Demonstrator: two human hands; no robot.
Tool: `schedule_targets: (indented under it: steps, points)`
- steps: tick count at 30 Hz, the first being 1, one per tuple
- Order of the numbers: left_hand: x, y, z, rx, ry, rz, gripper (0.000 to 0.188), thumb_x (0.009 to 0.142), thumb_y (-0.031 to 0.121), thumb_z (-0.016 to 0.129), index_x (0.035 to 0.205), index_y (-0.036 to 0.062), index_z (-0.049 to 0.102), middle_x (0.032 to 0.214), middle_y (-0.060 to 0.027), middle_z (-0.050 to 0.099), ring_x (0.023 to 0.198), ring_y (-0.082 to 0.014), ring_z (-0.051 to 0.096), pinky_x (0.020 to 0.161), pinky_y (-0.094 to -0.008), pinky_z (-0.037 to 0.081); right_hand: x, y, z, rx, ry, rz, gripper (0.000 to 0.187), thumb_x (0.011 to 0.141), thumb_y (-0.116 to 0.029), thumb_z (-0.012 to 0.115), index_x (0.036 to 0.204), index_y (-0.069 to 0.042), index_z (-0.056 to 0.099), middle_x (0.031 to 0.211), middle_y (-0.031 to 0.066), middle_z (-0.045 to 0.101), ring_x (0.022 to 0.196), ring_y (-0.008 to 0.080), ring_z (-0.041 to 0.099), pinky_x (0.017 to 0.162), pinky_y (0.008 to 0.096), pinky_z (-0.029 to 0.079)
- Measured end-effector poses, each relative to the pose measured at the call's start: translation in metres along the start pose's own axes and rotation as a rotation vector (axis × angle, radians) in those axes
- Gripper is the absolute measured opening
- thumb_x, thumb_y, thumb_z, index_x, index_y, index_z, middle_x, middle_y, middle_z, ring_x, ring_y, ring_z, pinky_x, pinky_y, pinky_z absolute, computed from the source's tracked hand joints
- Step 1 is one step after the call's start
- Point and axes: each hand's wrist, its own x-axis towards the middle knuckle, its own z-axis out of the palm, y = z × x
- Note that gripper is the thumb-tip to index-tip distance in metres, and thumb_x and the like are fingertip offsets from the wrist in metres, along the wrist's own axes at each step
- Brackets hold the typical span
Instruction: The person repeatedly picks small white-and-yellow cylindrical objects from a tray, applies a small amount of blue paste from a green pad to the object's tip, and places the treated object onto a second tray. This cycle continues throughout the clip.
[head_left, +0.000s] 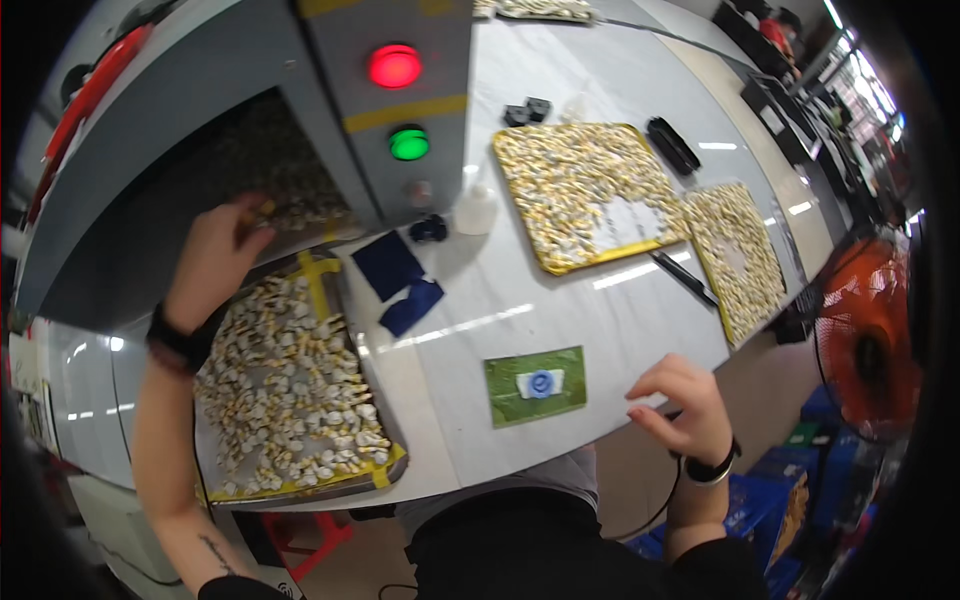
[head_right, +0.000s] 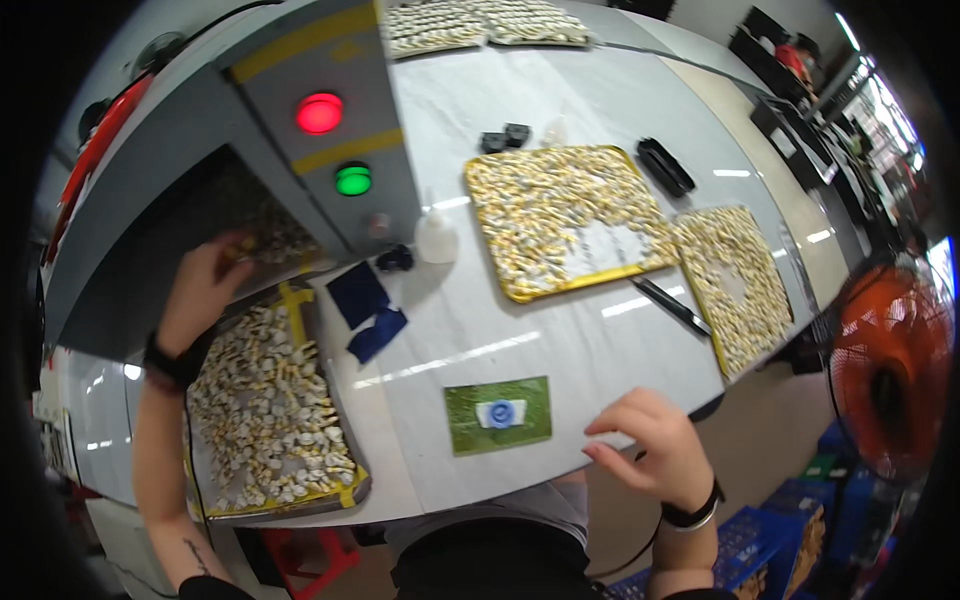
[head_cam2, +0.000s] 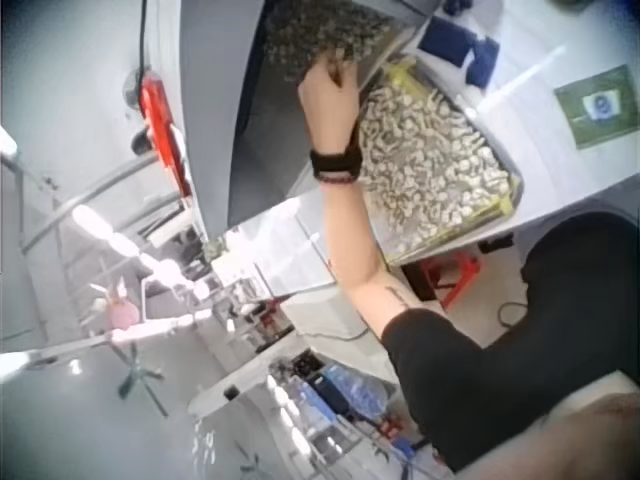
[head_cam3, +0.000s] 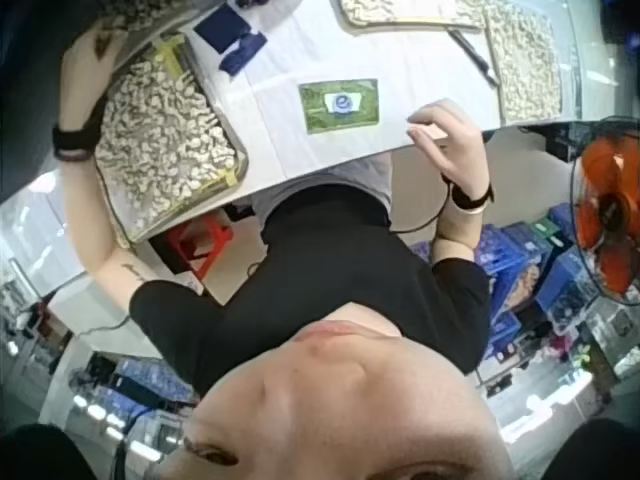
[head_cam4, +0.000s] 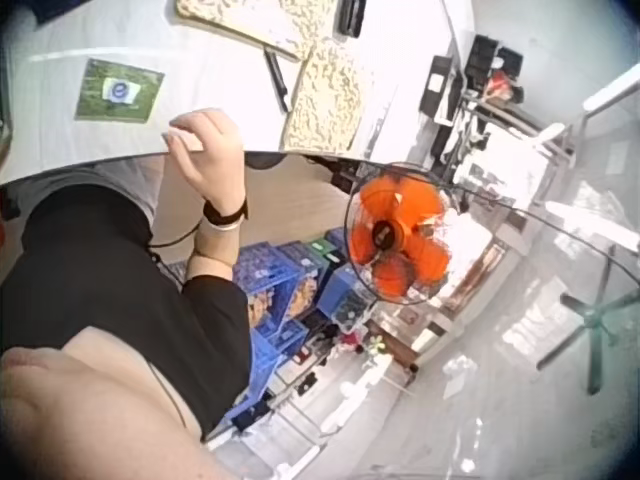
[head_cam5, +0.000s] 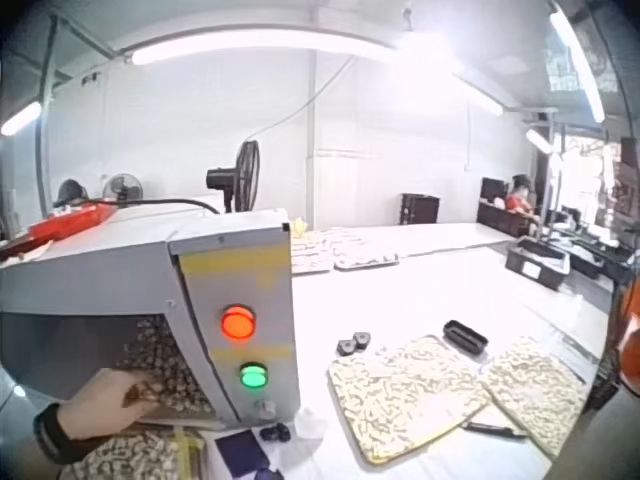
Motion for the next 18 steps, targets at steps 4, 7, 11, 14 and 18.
schedule_targets:
  steps: [4, 7, 11, 14, 18]
  points:
    - [-0.059, 0.087, -0.013, -0.299, -0.129, 0.180, 0.021, 0.079, 0.016, 0.063, 0.094, 0.0015, 0.060, 0.074, -0.0119, 0.052, 0.067, -0.0260, 0.053, 0.060, -0.0342, 0.042, 0.030, 0.023, -0.039, -0.247, 0.055, 0.044, 0.022, 0.071, -0.008, 0.071, 0.090, -0.002, 0.061, 0.083, 0.0116, 0.060, 0.078, 0.0264, 0.058, 0.069, 0.0337, 0.047]
    - [-0.106, 0.140, -0.033, -0.396, -0.484, 0.372, 0.023, 0.078, 0.020, 0.069, 0.093, 0.0049, 0.062, 0.072, -0.0071, 0.055, 0.064, -0.0239, 0.055, 0.058, -0.0321, 0.042, 0.082, 0.060, -0.043, -0.248, 0.069, -0.049, 0.021, 0.075, -0.009, 0.066, 0.094, -0.001, 0.060, 0.088, 0.0133, 0.062, 0.083, 0.0287, 0.058, 0.075, 0.0359, 0.046]
    - [-0.141, 0.162, -0.012, -0.854, -0.708, 0.305, 0.025, 0.079, 0.022, 0.069, 0.098, 0.0063, 0.063, 0.077, -0.0057, 0.062, 0.063, -0.0193, 0.058, 0.057, -0.0259, 0.044, 0.149, 0.100, -0.026, -0.215, 0.012, -0.061, 0.020, 0.076, -0.012, 0.066, 0.091, -0.001, 0.060, 0.079, 0.0141, 0.062, 0.073, 0.0288, 0.061, 0.067, 0.0367, 0.049]
    - [-0.166, 0.151, 0.023, -1.201, -0.576, 0.152, 0.026, 0.079, 0.022, 0.070, 0.094, 0.0018, 0.065, 0.074, -0.0080, 0.061, 0.061, -0.0195, 0.057, 0.056, -0.0272, 0.044, 0.161, 0.108, -0.018, -0.320, -0.055, 0.032, 0.018, 0.074, -0.010, 0.064, 0.088, 0.000, 0.059, 0.075, 0.0144, 0.062, 0.070, 0.0282, 0.061, 0.065, 0.0358, 0.048]
    - [-0.198, 0.160, 0.052, -1.634, -0.189, -0.179, 0.033, 0.077, 0.027, 0.073, 0.084, -0.0040, 0.066, 0.071, -0.0125, 0.060, 0.063, -0.0177, 0.059, 0.057, -0.0301, 0.050, 0.167, 0.113, -0.006, -0.317, -0.059, -0.064, 0.014, 0.073, -0.006, 0.060, 0.086, 0.001, 0.057, 0.069, 0.0125, 0.061, 0.063, 0.0232, 0.060, 0.060, 0.0321, 0.047]
